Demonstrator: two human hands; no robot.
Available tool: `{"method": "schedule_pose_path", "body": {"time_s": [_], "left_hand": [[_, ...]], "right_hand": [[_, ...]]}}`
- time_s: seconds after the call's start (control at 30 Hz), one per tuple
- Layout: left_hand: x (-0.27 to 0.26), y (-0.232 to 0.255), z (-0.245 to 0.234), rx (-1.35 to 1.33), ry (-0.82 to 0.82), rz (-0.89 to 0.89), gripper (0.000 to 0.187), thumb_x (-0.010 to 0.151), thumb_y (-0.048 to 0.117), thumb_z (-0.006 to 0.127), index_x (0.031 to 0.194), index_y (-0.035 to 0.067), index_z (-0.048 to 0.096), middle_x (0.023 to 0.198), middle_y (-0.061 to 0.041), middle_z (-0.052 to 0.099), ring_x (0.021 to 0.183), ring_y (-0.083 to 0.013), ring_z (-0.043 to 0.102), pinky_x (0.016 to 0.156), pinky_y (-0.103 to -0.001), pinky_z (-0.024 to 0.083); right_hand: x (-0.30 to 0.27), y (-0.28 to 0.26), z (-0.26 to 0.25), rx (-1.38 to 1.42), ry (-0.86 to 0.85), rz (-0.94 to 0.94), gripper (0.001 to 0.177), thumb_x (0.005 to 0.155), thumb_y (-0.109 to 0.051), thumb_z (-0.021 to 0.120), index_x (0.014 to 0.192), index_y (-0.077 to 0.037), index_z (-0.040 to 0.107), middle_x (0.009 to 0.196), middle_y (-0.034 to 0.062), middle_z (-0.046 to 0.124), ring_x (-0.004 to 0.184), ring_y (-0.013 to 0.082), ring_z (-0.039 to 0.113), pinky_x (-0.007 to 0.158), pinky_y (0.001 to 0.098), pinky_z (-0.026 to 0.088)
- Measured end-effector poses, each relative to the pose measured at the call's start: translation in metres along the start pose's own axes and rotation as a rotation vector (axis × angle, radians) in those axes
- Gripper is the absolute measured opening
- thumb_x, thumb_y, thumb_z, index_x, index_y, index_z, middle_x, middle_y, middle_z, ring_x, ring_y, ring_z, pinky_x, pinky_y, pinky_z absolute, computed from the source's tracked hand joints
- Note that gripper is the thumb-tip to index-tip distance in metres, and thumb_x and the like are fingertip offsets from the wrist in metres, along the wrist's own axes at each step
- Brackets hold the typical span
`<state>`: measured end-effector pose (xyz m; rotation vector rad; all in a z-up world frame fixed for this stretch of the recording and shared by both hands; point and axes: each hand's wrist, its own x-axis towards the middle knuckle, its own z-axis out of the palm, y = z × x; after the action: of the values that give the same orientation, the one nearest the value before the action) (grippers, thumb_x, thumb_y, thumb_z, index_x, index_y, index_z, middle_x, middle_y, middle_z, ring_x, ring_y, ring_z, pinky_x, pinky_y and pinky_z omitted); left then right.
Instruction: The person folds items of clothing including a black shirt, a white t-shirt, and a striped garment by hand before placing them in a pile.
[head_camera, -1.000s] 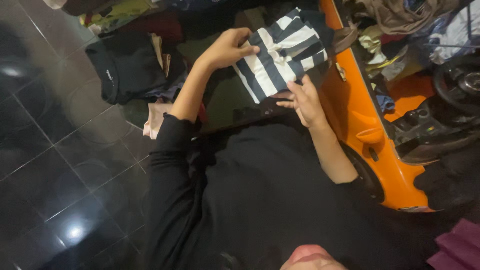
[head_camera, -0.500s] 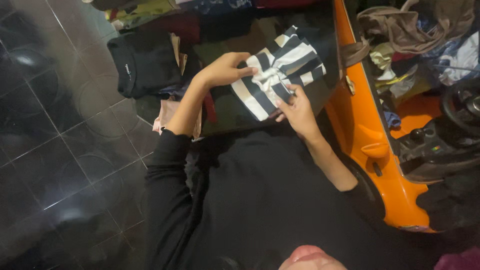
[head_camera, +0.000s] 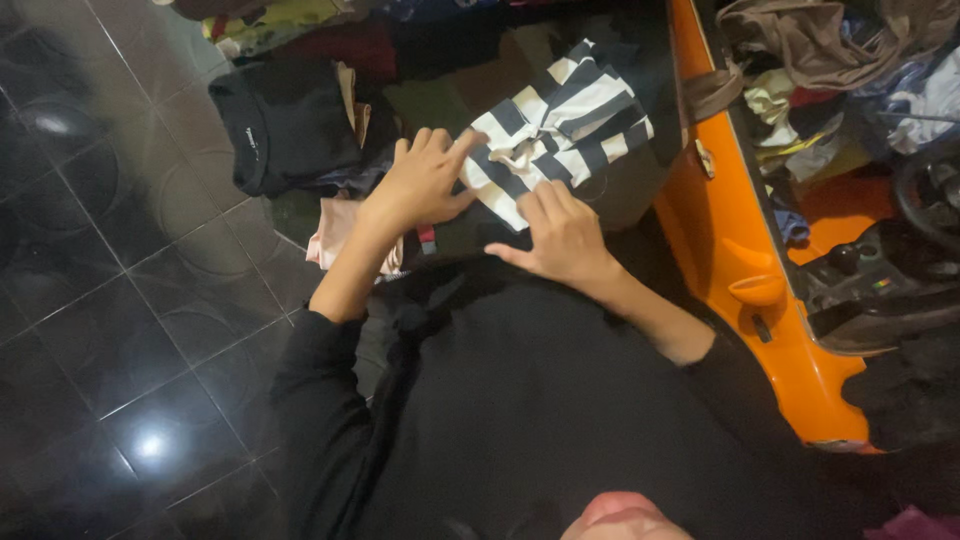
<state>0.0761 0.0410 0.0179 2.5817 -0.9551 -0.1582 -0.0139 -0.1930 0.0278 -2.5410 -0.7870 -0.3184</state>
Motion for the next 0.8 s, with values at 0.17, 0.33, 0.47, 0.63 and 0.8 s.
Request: {"method": "schedule_pose_path", "body": {"time_s": [0.17, 0.33, 0.47, 0.63, 0.8], "left_hand": [[-0.006, -0.011, 0.016, 0.125, -0.051, 0.051, 0.075, 0.066, -0.004, 0.064, 0.137, 0.018, 0.06, 0.108, -0.013, 0.062, 0.109, -0.033, 0.054, 0.088, -0.048, 0.038], [-0.019, -0.007, -0.005, 0.094, -0.205, -0.037, 0.037, 0.074, 0.005, 0.069, 0.11, 0.012, 0.073, 0.098, -0.007, 0.065, 0.111, -0.027, 0.056, 0.097, -0.049, 0.036], [-0.024, -0.011, -0.034, -0.305, -0.021, 0.113, 0.03, 0.067, 0.022, 0.081, 0.094, 0.008, 0.076, 0.099, -0.011, 0.068, 0.099, -0.0306, 0.06, 0.085, -0.044, 0.044], [0.008, -0.009, -0.007, -0.983, -0.031, -0.371, 0.03, 0.094, 0.029, 0.073, 0.111, 0.004, 0.071, 0.095, -0.007, 0.072, 0.086, -0.0194, 0.066, 0.074, -0.03, 0.052], [0.043, 0.012, 0.034, -0.773, 0.231, -0.265, 0.026, 0.101, 0.026, 0.067, 0.111, 0.003, 0.061, 0.087, -0.016, 0.067, 0.074, -0.0266, 0.064, 0.068, -0.035, 0.051]], "right_hand": [[0.002, -0.005, 0.027, 0.008, -0.132, -0.026, 0.029, 0.086, -0.022, 0.077, 0.101, -0.005, 0.059, 0.095, 0.0097, 0.057, 0.094, 0.0273, 0.06, 0.079, 0.0383, 0.053], [-0.003, -0.019, 0.007, 0.326, -0.137, -0.051, 0.028, 0.084, -0.02, 0.077, 0.097, -0.003, 0.058, 0.1, 0.0135, 0.061, 0.096, 0.0302, 0.061, 0.081, 0.0385, 0.053], [-0.015, -0.005, -0.001, 0.669, -0.241, 0.186, 0.035, 0.09, -0.021, 0.073, 0.115, 0.001, 0.063, 0.104, 0.0137, 0.065, 0.092, 0.0229, 0.065, 0.082, 0.034, 0.053], [-0.03, 0.056, 0.016, 1.297, 0.133, 0.557, 0.027, 0.108, -0.027, 0.061, 0.118, -0.003, 0.056, 0.104, 0.0036, 0.06, 0.097, 0.0122, 0.058, 0.088, 0.0283, 0.05], [-0.033, 0.064, 0.031, 1.292, 0.253, 0.747, 0.034, 0.099, -0.007, 0.068, 0.127, -0.002, 0.049, 0.113, 0.005, 0.059, 0.101, 0.0111, 0.059, 0.082, 0.0258, 0.052]]}}
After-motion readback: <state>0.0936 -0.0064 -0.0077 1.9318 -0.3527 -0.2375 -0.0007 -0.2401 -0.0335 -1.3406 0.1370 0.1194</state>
